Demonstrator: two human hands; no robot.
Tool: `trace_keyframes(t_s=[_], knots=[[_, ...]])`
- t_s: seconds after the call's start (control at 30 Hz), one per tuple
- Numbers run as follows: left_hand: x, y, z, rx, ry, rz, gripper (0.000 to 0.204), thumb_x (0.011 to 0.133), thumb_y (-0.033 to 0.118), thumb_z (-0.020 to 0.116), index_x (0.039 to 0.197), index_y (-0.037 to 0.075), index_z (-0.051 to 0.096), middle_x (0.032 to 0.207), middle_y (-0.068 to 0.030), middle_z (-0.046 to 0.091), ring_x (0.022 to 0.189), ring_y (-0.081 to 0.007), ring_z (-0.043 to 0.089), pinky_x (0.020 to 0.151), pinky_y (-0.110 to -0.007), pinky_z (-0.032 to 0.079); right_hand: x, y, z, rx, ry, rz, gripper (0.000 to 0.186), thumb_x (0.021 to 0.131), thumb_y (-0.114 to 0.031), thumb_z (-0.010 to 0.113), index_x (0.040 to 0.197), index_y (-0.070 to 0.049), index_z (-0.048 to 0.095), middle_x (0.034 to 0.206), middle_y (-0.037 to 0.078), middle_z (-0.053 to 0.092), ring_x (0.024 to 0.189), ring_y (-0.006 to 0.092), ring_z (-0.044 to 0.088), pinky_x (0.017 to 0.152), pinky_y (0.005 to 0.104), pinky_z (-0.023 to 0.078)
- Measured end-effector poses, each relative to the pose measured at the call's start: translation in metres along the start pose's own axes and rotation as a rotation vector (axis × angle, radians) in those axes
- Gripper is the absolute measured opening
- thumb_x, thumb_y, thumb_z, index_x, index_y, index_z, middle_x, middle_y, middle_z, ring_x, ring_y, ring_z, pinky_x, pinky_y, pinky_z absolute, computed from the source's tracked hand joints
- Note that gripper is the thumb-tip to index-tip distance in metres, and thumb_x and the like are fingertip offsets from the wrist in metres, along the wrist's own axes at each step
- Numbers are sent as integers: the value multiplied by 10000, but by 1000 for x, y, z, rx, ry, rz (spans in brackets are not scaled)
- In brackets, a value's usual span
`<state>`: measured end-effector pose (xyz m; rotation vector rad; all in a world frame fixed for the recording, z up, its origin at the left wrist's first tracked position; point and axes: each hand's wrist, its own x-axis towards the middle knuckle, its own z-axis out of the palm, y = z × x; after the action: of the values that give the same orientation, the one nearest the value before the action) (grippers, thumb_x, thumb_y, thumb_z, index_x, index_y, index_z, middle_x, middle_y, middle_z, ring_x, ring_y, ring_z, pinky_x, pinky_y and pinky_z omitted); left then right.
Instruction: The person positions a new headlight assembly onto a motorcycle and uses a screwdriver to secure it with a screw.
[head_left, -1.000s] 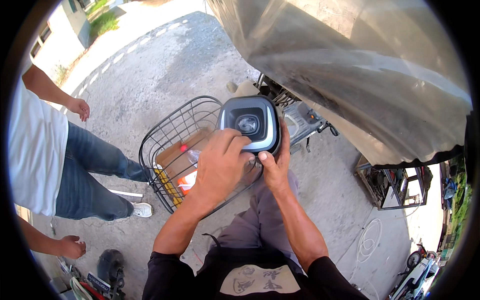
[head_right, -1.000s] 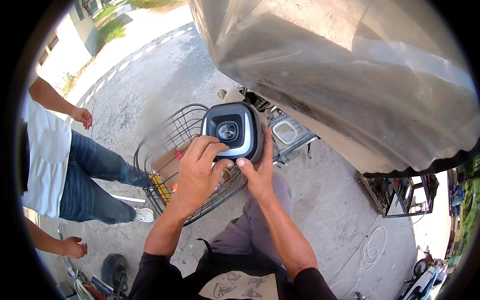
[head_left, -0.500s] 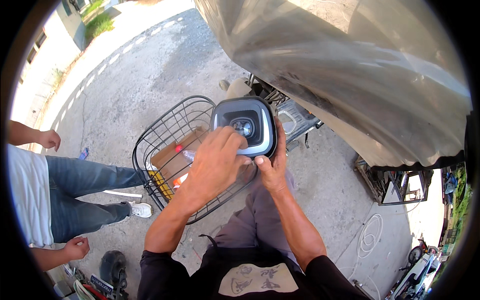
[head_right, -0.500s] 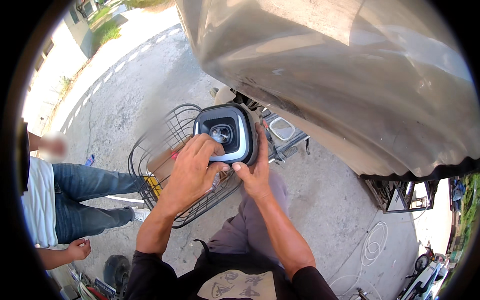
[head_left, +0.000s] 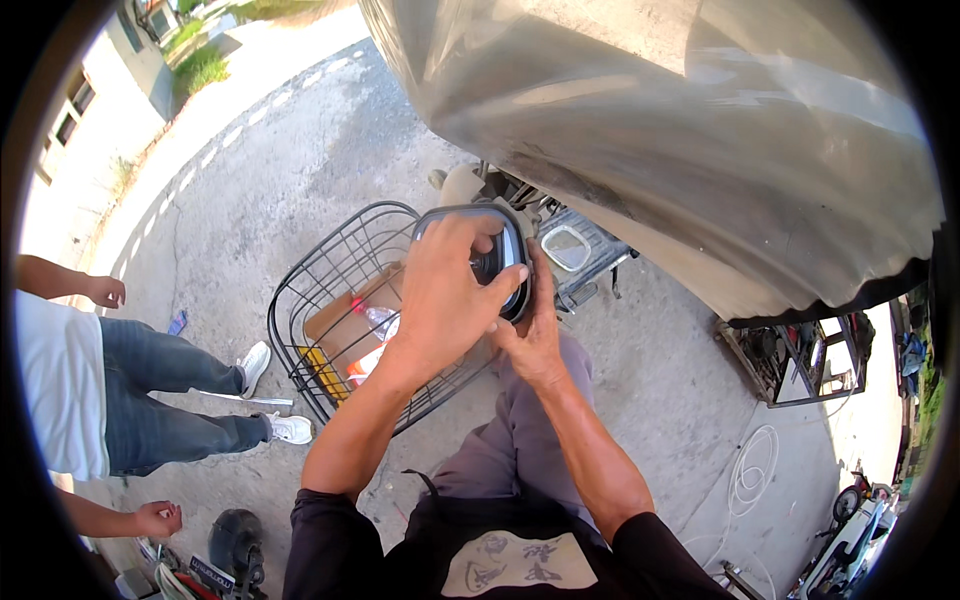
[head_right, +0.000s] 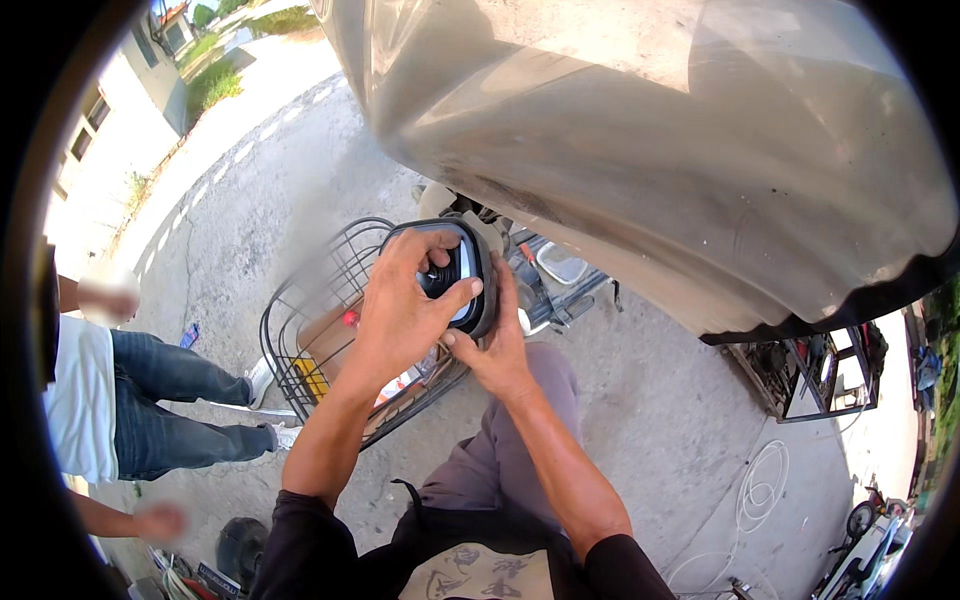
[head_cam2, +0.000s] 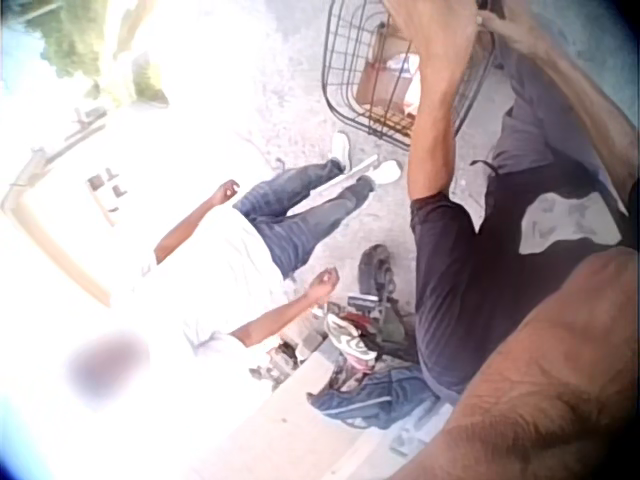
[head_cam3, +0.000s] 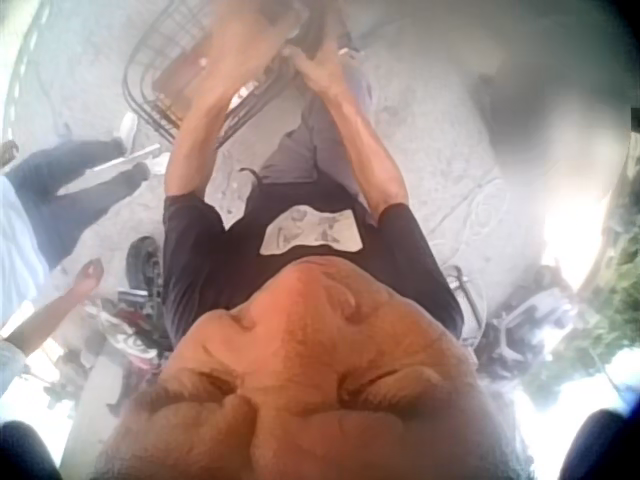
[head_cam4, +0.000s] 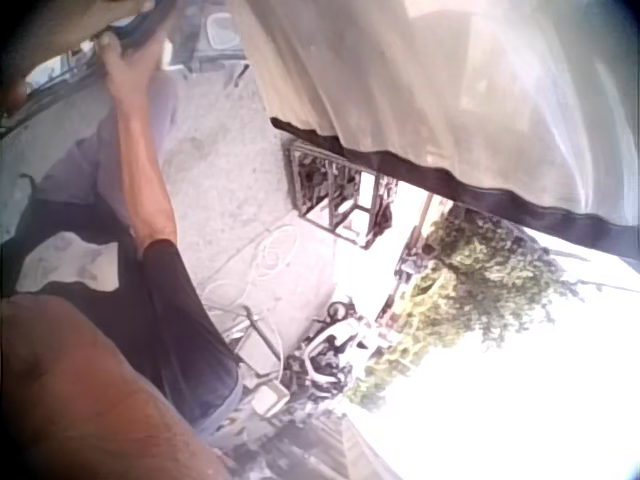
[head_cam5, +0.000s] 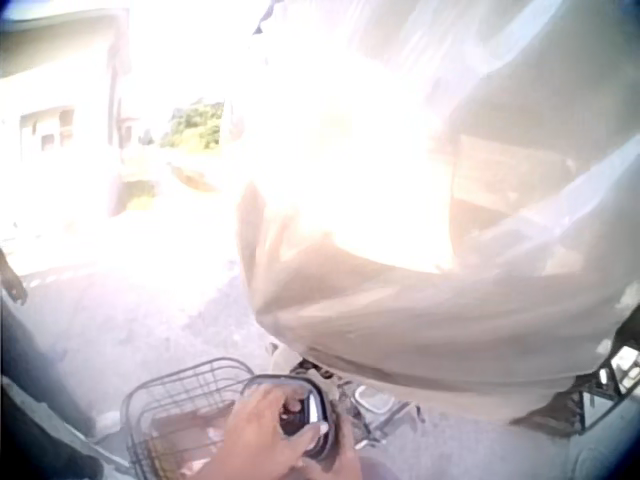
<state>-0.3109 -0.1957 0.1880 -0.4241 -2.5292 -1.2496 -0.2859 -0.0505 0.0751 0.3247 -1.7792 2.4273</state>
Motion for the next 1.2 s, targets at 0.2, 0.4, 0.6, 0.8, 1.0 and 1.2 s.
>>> trace_keyframes(t_s=[0.2,0.4,0.6,0.8,1.0,1.2], knots=[[1,4,8,-62,-64,-52,354,846,115,869,1161,-5,761,999,-108,679,1008,-244,642,923,-388,529,-1,14,-8,-70,15,-63,1324,822,-224,940,1780,5,55,1799,199,270,1644,342,333,1348,475,298],[-4,-7,3,-165,-5,37,365,869,103,841,1208,8,743,1079,-79,702,1032,-198,630,896,-371,505,1,-10,-7,12,-58,54,1300,831,-147,931,1787,-18,60,1799,218,253,1659,333,308,1359,470,279],[-9,-50,-29,4,78,-172,474,927,140,836,1347,-15,679,1277,-165,654,1133,-302,664,991,-427,549,1,-19,-6,26,-10,105,1275,830,-80,920,1792,-53,84,1774,238,288,1647,341,331,1359,481,297],[-18,-54,-24,-27,141,-132,382,983,70,763,1348,-17,689,1194,-169,639,1034,-314,685,919,-413,562,1,-28,1,-46,-35,73,1256,836,-25,887,1794,-65,75,1777,230,278,1637,342,349,1344,490,333],[-22,-57,-18,-66,209,-100,358,954,30,796,1298,-2,705,1115,-117,636,994,-223,637,885,-369,550,-3,-28,0,-7,2,136,1299,814,-67,912,1798,-79,65,1765,211,292,1624,339,369,1334,488,336],[-17,-60,-20,-128,157,-163,327,926,9,818,1229,3,696,1091,-86,637,917,-166,620,825,-333,540,-4,-22,-3,-13,-6,130,1309,819,-63,906,1803,-87,44,1793,212,241,1644,342,332,1341,495,314]])
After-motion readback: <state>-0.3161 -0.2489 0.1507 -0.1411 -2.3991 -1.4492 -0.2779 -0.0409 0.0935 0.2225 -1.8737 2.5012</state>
